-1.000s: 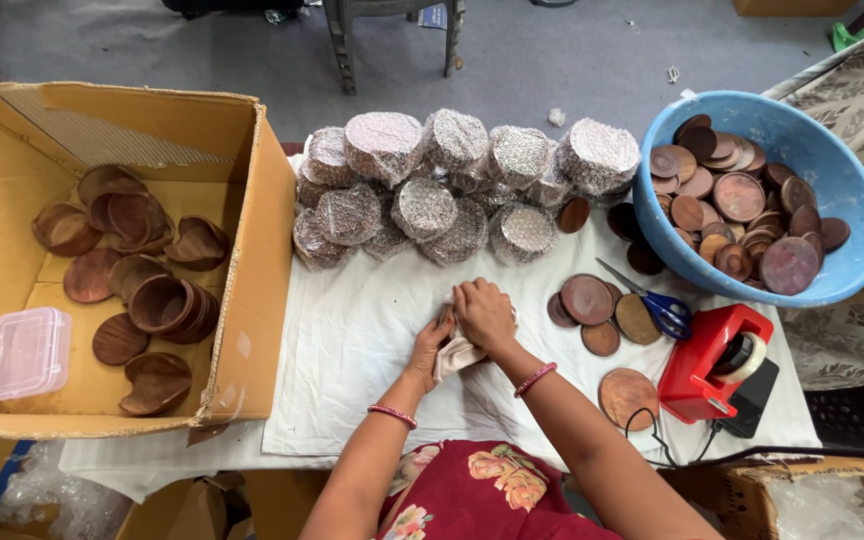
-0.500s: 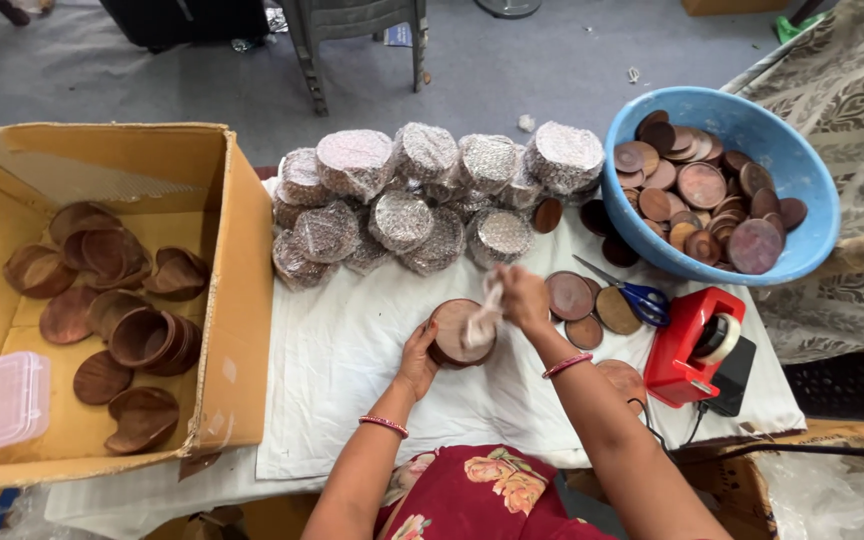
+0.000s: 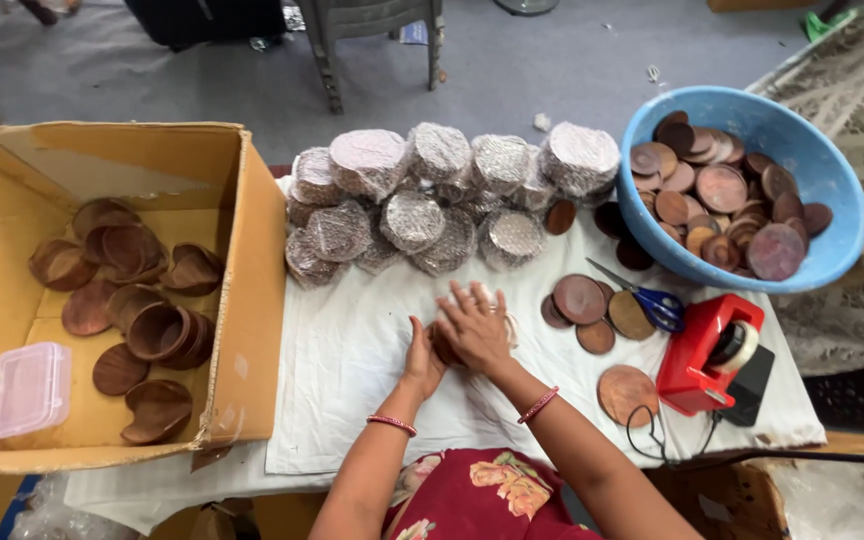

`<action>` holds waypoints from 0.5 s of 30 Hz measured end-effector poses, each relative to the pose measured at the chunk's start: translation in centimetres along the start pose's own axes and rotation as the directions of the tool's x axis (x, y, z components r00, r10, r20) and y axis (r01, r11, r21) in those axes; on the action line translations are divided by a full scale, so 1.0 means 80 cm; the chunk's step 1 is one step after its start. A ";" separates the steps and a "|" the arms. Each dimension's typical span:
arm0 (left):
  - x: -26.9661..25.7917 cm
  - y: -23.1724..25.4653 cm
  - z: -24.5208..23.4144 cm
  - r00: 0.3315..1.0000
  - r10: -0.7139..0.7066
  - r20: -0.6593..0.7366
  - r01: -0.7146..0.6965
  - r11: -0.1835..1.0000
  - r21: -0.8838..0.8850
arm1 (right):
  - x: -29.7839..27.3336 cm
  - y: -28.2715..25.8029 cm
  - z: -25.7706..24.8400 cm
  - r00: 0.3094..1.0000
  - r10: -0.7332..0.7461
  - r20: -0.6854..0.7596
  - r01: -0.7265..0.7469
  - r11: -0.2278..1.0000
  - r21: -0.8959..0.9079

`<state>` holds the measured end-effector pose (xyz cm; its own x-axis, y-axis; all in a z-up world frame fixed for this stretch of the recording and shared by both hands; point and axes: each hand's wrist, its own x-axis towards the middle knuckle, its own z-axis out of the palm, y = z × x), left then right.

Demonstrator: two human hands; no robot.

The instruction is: The person wipes the inside and outside of wooden bowls with a cloth and stacks them.

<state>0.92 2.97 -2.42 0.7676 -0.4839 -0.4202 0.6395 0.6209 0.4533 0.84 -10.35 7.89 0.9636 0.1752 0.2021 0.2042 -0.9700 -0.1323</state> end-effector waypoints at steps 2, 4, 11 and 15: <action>-0.012 0.007 0.018 1.000 0.026 -0.004 -0.026 1.000 0.016 | -0.001 0.019 0.007 0.996 0.082 0.043 -0.086 0.990 0.109; -0.019 0.011 0.026 0.999 0.046 -0.005 -0.046 0.998 0.036 | -0.016 0.031 0.021 0.982 0.164 0.097 -0.181 0.960 0.211; -0.023 0.017 0.031 0.992 0.004 -0.129 -0.003 1.000 0.011 | -0.091 -0.009 0.030 0.984 -0.091 -0.154 0.087 0.996 -0.030; -0.024 0.019 0.022 0.986 -0.050 -0.162 0.056 0.998 0.032 | -0.071 -0.022 0.039 0.963 -0.268 -0.041 0.271 0.960 0.075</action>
<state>0.51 3.76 0.47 0.7181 -0.4077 -0.5640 0.6822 0.5727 0.4546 -4.48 -9.09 3.92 0.8657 0.4219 0.2694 0.4696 -0.8709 -0.1452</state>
